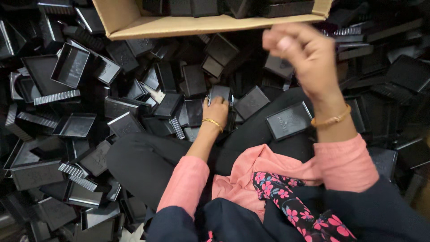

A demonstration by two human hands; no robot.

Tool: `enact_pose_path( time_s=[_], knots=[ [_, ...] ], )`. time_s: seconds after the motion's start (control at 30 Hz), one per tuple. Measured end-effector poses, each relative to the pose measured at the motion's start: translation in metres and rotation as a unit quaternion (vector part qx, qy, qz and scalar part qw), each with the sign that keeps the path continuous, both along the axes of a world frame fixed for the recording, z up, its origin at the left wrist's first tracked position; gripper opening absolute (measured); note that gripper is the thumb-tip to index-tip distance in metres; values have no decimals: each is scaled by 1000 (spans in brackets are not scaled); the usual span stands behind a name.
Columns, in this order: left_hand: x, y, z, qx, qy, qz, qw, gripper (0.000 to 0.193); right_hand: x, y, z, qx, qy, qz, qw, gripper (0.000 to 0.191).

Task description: The person sits on the floor and repeatedly picks up two halves of a black plastic case, snaps them together, and places the assembled unit into a cardboard box. The process is repeated continuously with items from a large pile on the floor.

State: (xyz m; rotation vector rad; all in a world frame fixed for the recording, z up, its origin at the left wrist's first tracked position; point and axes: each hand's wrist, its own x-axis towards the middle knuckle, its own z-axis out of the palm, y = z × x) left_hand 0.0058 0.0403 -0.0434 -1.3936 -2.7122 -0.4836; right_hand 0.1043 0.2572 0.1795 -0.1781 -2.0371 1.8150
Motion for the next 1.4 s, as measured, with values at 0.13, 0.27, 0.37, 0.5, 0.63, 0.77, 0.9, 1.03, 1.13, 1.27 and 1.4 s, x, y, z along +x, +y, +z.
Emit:
enact_pose_path(
  time_s=[0.13,0.27,0.37,0.5,0.63,0.77,0.9,1.03,1.13,1.27,1.4],
  knots=[
    [-4,3,-4,-106,-121,42,986,16,-4,53,-75,423,-264,-36,866,53],
    [-7,-11,22,126,-345,151,918,33,-12,70,-116,497,-252,-16,830,77],
    [1,-19,41,418,-565,90,705,55,-3,60,-113,408,-380,-27,830,73],
    [21,-20,64,580,-698,24,419,78,44,-1,-66,193,-269,-97,939,79],
    [39,-6,88,603,-733,-45,311,62,80,-63,-37,-87,-188,-52,977,82],
    [57,6,107,567,-744,-27,353,68,81,-103,-42,-26,-97,-70,992,78],
    [76,14,116,543,-709,29,449,69,83,-124,-50,117,-126,-126,977,72],
    [74,11,122,536,-685,37,492,58,94,-120,-53,62,-147,-97,982,66],
    [57,-2,127,452,-509,2,732,47,103,-102,-53,-172,-193,23,966,53],
    [45,-11,129,376,-246,80,890,42,116,-101,-58,-307,-206,18,929,48],
    [53,-7,124,430,-261,108,857,38,126,-123,-64,-104,-134,-104,980,46]
  ],
)
